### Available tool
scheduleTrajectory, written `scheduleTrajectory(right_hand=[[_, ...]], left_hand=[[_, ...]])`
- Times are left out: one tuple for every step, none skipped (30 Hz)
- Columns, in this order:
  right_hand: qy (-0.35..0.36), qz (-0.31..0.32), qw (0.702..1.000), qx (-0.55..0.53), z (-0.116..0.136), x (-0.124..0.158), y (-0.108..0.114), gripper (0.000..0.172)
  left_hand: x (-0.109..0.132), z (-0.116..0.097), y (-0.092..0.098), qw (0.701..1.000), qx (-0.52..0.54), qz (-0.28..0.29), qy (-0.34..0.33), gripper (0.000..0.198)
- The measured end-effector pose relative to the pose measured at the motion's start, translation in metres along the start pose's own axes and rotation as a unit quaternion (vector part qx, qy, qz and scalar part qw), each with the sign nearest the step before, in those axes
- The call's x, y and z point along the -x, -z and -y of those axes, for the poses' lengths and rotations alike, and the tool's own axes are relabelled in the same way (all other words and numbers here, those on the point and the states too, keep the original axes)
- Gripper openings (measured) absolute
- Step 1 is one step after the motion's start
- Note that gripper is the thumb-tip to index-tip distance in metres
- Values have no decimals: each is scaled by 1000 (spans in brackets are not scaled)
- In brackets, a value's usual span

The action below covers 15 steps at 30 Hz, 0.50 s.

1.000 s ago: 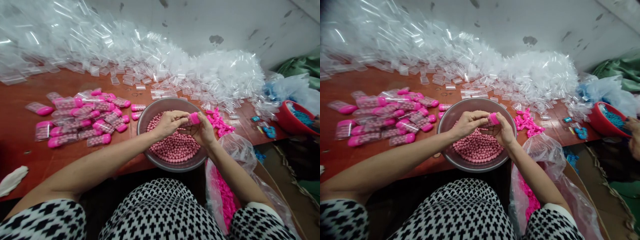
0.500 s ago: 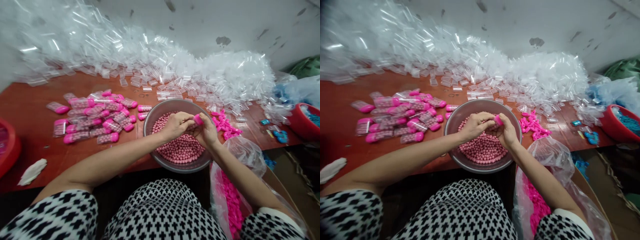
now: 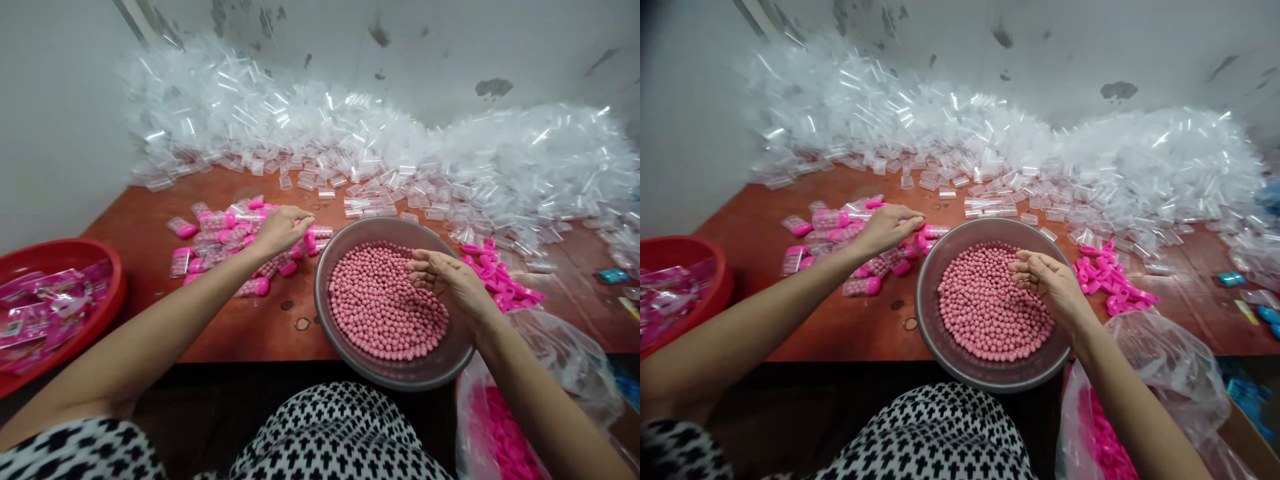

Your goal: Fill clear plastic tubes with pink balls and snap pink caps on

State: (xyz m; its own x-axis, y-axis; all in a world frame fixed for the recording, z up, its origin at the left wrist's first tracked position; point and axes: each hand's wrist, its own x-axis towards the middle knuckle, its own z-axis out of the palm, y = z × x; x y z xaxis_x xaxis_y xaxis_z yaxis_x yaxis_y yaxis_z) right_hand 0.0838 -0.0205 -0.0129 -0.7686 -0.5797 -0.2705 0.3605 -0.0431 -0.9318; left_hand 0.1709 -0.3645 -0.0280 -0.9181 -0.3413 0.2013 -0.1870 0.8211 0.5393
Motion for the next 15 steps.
scheduleTrajectory(right_hand=[[-3,1,1000,4,0,0,-1,38],[-5,2,1000,9,-1,0,-1,37],[-9,0,1000,13,-1,0,-2,37],[-14,-3,1000,18,-1,0,-2,36],[-18,-7,1000,23,-1,0,-1,36],[-20,-12,999,28,-2,0,-1,35],[-21,-14,999,33,-2,0,0,35],[-23,-15,999,39,-3,0,0,34],[-24,-15,999,45,-3,0,1,33],[-25,-13,998,50,-3,0,1,33],[-26,-11,998,55,-3,-1,1,32],[-25,-9,998,59,-3,-1,1,31],[-22,-6,998,61,-3,-1,1,31],[-18,-2,998,63,-3,-2,1,30],[-12,2,998,66,-3,-3,1,29]], left_hand=[[-13,4,-5,999,-47,15,2,34],[-28,6,-11,996,-83,28,8,36],[-43,8,-18,993,-111,42,18,37],[-59,9,-25,990,-127,54,29,38],[-75,10,-33,988,-138,64,41,39],[-91,12,-40,986,-144,70,53,41],[-104,14,-47,984,-148,72,67,43],[-117,16,-54,982,-153,75,82,45],[-127,17,-60,980,-157,78,98,46],[-135,19,-65,977,-160,83,111,45],[-141,20,-69,975,-163,91,121,43],[-144,20,-71,973,-165,99,125,40],[-145,19,-72,972,-167,107,123,37],[-144,17,-72,972,-168,114,117,34],[-141,14,-69,973,-167,120,105,32]])
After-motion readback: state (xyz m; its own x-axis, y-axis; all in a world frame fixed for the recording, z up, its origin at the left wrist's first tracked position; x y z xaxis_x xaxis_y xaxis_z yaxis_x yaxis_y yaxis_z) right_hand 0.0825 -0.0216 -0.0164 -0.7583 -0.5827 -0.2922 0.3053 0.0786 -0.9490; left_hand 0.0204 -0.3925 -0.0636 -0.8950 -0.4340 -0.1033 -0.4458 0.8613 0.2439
